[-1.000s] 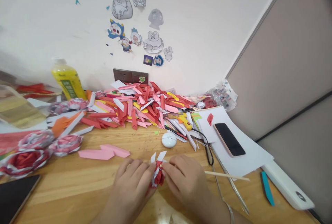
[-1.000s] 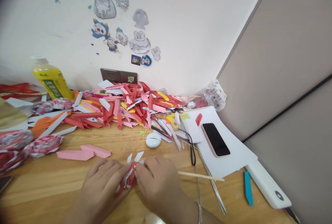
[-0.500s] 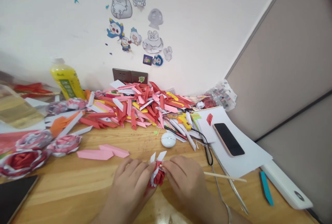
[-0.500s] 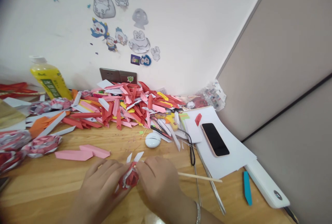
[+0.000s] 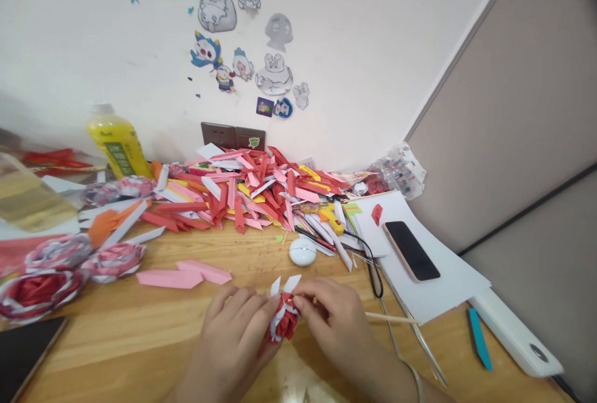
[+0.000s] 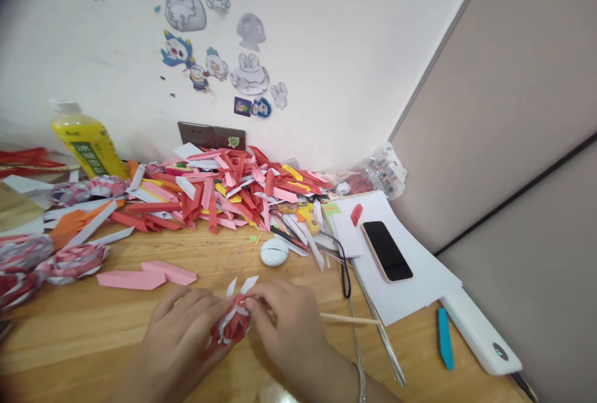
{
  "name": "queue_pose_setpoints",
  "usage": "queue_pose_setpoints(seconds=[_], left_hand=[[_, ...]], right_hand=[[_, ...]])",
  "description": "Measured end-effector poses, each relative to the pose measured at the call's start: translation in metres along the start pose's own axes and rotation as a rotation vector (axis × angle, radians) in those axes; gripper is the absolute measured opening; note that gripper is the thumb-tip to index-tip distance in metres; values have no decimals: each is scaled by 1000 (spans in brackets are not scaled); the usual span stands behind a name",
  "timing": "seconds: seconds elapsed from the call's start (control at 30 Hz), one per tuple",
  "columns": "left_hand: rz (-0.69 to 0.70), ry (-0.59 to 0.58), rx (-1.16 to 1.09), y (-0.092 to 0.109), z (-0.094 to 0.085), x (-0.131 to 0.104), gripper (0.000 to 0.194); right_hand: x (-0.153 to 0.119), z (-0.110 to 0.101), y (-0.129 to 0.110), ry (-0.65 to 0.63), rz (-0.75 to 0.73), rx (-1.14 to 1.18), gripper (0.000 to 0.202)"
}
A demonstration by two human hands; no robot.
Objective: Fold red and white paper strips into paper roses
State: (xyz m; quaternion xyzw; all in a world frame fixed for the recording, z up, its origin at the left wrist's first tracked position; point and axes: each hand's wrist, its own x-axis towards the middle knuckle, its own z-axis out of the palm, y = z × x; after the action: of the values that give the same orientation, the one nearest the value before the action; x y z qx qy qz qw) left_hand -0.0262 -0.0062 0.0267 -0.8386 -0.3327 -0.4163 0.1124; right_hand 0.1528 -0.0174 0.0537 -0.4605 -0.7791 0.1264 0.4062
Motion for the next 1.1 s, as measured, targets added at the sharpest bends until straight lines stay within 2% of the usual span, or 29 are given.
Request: queue_pose_setpoints(seconds=[0.17,0.3,0.67,0.73,0.9,1.1], left_hand=[[-28,15,-23,1,1,-1,8],[-47,19,-29,-1,3,-3,8],[-31,32,-41,0,-1,2,8],[-41,38,-48,0,0,2,8],[-34,38,-44,-1,2,0,8],[-40,60,-64,-1,1,-1,6]], right_hand=[[-4,3,4,30,-174,-195,37],[-4,2,4,-1,-264,-261,35],[-1,-1,2,-65,-48,64,19],[-2,-1,2,-75,-27,77,19],[-2,-2,1,-56,-87,33,19],[-2,-2,-1,-15,-4,57,14]])
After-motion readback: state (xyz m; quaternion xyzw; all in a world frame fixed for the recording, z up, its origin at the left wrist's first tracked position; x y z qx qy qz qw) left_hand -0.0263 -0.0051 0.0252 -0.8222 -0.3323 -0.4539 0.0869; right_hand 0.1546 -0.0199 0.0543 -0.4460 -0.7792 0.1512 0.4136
